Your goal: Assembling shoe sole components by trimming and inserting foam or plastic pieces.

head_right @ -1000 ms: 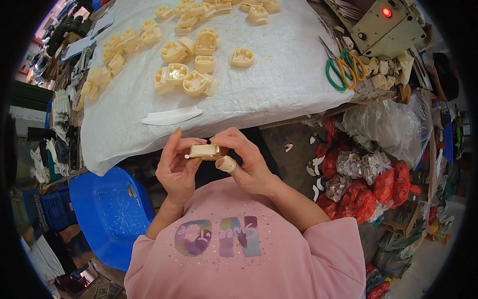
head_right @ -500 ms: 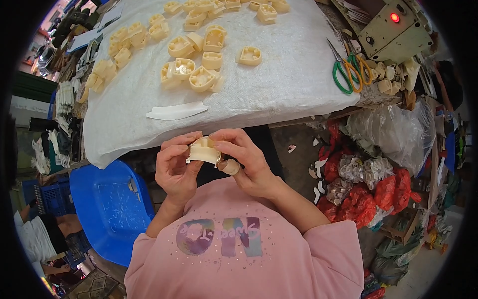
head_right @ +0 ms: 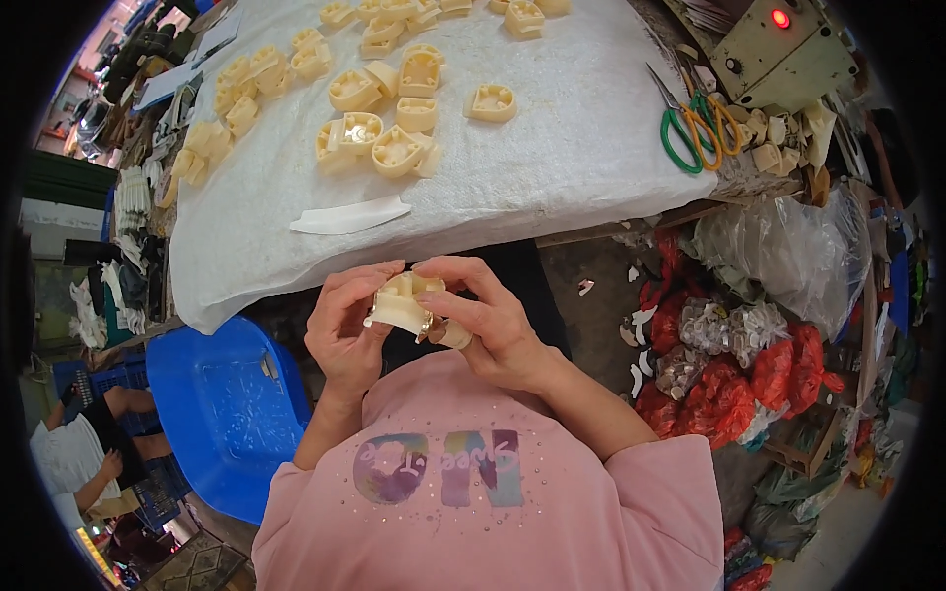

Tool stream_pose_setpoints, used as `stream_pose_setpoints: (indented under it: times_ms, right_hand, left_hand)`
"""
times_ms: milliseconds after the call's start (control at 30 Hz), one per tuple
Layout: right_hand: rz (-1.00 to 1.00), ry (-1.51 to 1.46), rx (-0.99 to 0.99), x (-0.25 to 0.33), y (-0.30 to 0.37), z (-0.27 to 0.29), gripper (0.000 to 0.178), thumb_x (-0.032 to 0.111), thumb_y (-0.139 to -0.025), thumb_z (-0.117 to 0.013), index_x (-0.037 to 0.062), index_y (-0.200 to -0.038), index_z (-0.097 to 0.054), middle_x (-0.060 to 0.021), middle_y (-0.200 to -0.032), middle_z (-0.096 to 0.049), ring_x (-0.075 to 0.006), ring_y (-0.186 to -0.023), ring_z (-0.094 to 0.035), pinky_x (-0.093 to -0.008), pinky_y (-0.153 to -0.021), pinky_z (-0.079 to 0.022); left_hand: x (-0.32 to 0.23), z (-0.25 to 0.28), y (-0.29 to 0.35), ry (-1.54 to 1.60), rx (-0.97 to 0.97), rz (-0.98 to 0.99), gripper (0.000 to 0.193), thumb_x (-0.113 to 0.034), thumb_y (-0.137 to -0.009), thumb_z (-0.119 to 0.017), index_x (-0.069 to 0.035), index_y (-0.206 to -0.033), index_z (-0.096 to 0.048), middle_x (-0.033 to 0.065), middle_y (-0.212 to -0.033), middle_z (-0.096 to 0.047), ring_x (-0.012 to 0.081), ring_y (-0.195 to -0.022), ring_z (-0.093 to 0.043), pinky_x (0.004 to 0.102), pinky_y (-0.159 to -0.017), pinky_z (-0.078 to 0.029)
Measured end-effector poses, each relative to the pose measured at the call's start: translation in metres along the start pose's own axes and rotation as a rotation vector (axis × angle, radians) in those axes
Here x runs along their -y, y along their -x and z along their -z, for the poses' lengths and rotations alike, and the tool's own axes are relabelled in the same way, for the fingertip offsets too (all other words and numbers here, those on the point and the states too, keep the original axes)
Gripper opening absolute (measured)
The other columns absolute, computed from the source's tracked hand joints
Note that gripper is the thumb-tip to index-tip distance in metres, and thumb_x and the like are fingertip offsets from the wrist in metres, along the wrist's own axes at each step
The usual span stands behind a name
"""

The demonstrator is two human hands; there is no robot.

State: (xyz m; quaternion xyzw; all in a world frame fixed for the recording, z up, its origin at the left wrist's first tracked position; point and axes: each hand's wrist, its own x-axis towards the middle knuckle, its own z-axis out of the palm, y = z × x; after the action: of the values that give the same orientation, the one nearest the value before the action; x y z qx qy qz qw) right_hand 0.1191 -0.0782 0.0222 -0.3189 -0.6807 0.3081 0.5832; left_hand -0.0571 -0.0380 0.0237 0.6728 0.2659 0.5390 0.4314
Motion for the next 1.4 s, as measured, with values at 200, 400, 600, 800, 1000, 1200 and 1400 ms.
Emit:
stream_pose_setpoints:
  times_ms: [200, 400, 600, 800, 1000, 1200, 1400]
  right_hand:
    - [-0.04, -0.033, 0.067, -0.001, 0.001, 0.003, 0.054, -0.019, -0.072, -0.05, 0.0088, -0.118, -0.051, -0.0203, -0.117, -0.05, -0.0274, -0.096, -0.056, -0.03, -0.068, -0.054]
    - [-0.028, -0.046, 0.074, -0.007, -0.001, 0.005, 0.057, -0.022, -0.069, -0.047, 0.0086, -0.118, -0.05, -0.0209, -0.115, -0.052, -0.0274, -0.096, -0.055, -0.0298, -0.069, -0.053]
    - [-0.06, -0.092, 0.032, -0.004, -0.001, 0.006, 0.058, -0.021, -0.071, -0.048, 0.0097, -0.119, -0.05, -0.0207, -0.121, -0.048, -0.0293, -0.101, -0.055, -0.0338, -0.079, -0.05]
    - [-0.049, -0.075, 0.015, -0.011, 0.003, 0.009, 0.055, -0.019, -0.072, -0.051, 0.0102, -0.119, -0.05, -0.0208, -0.128, -0.043, -0.0289, -0.102, -0.054, -0.0357, -0.086, -0.047]
    - [-0.084, -0.05, -0.034, -0.012, 0.003, 0.017, 0.043, -0.007, -0.08, -0.054, 0.0094, -0.12, -0.051, -0.019, -0.126, -0.047, -0.0261, -0.099, -0.054, -0.0338, -0.085, -0.046]
    - [-0.305, 0.132, -0.153, -0.025, 0.001, 0.049, 0.042, 0.016, -0.09, -0.055, 0.0027, -0.129, -0.046, -0.0139, -0.119, -0.05, -0.0222, -0.095, -0.056, -0.0322, -0.082, -0.046]
    - [-0.321, 0.766, -0.488, -0.052, -0.011, 0.187, 0.037, 0.005, -0.08, -0.062, 0.0038, -0.116, -0.055, -0.0118, -0.103, -0.056, -0.0214, -0.088, -0.056, -0.0312, -0.077, -0.046]
  left_hand:
    - [-0.008, 0.001, -0.004, -0.131, 0.081, -0.046, 0.024, -0.001, -0.077, -0.07, 0.001, -0.098, -0.059, 0.0177, -0.096, -0.064, 0.0284, -0.091, -0.064, 0.0319, -0.076, -0.052]
    - [-0.002, 0.001, -0.004, -0.199, 0.12, -0.109, 0.027, -0.013, -0.082, -0.069, 0.002, -0.1, -0.057, 0.0178, -0.101, -0.061, 0.0272, -0.093, -0.062, 0.0329, -0.078, -0.051]
    - [0.004, -0.001, -0.002, -0.125, 0.123, 0.028, 0.035, -0.015, -0.082, -0.07, 0.003, -0.11, -0.056, 0.0163, -0.11, -0.056, 0.0272, -0.103, -0.058, 0.0341, -0.085, -0.05]
    - [0.008, 0.0, 0.001, 0.079, 0.176, 0.192, 0.038, -0.014, -0.082, -0.07, 0.003, -0.114, -0.057, 0.0159, -0.114, -0.054, 0.0255, -0.107, -0.055, 0.0326, -0.088, -0.049]
    - [0.008, -0.007, -0.007, 0.249, 0.15, 0.269, 0.033, -0.01, -0.082, -0.069, 0.003, -0.11, -0.058, 0.0171, -0.115, -0.054, 0.0249, -0.108, -0.055, 0.0325, -0.088, -0.049]
    - [0.022, -0.029, -0.038, -0.106, 0.15, 0.103, 0.025, -0.002, -0.079, -0.07, 0.001, -0.098, -0.054, 0.0201, -0.12, -0.052, 0.027, -0.112, -0.054, 0.0335, -0.088, -0.048]
    - [0.049, -0.059, -0.075, -0.55, 0.231, -0.148, 0.027, 0.005, -0.067, -0.073, -0.002, -0.085, -0.054, 0.0184, -0.122, -0.051, 0.0292, -0.092, -0.056, 0.0344, -0.078, -0.049]
